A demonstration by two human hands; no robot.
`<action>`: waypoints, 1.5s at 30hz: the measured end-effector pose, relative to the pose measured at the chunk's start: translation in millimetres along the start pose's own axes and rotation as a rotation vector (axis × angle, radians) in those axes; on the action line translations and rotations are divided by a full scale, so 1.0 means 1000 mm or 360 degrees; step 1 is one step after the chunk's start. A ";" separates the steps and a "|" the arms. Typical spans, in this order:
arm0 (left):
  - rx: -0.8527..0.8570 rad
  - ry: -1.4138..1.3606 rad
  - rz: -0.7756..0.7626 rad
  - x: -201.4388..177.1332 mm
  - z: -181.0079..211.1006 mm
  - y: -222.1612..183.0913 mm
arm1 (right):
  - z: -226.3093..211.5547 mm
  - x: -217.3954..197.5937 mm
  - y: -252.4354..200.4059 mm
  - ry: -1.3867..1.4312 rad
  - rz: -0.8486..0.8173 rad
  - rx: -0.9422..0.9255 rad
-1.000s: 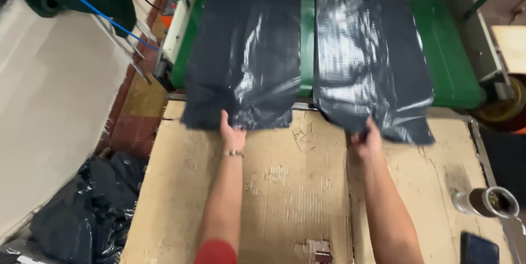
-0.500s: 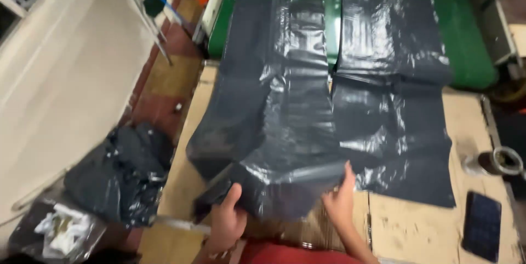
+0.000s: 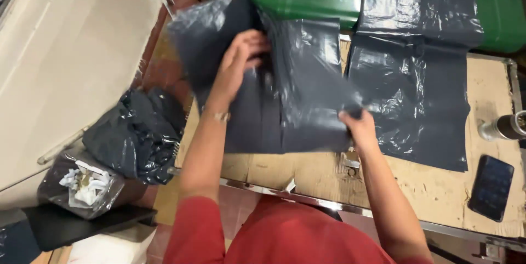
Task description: Folding plastic bags and placing them into a storage crate
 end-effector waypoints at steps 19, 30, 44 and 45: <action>-0.1304 0.1427 0.0263 -0.104 -0.253 -0.239 | 0.043 -0.023 -0.059 -0.0677 0.0132 0.0065; -0.1490 0.1610 0.0262 -0.089 -0.221 -0.263 | 0.070 -0.046 -0.095 -0.0925 0.0137 -0.0231; -0.1230 0.1862 0.0500 -0.097 -0.256 -0.268 | 0.095 -0.056 -0.085 -0.0602 0.0258 0.0050; -0.1224 0.1888 0.0510 -0.098 -0.257 -0.270 | 0.097 -0.056 -0.084 -0.0659 0.0249 0.0062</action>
Point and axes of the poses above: each hand's wrist, its own y-axis towards the middle knuckle, its own x-axis out of the palm, z = x × y, the point moved 9 cm from there along y, towards the middle knuckle, and after that the axes turned 12 degrees about y, right-handed, at the moved point
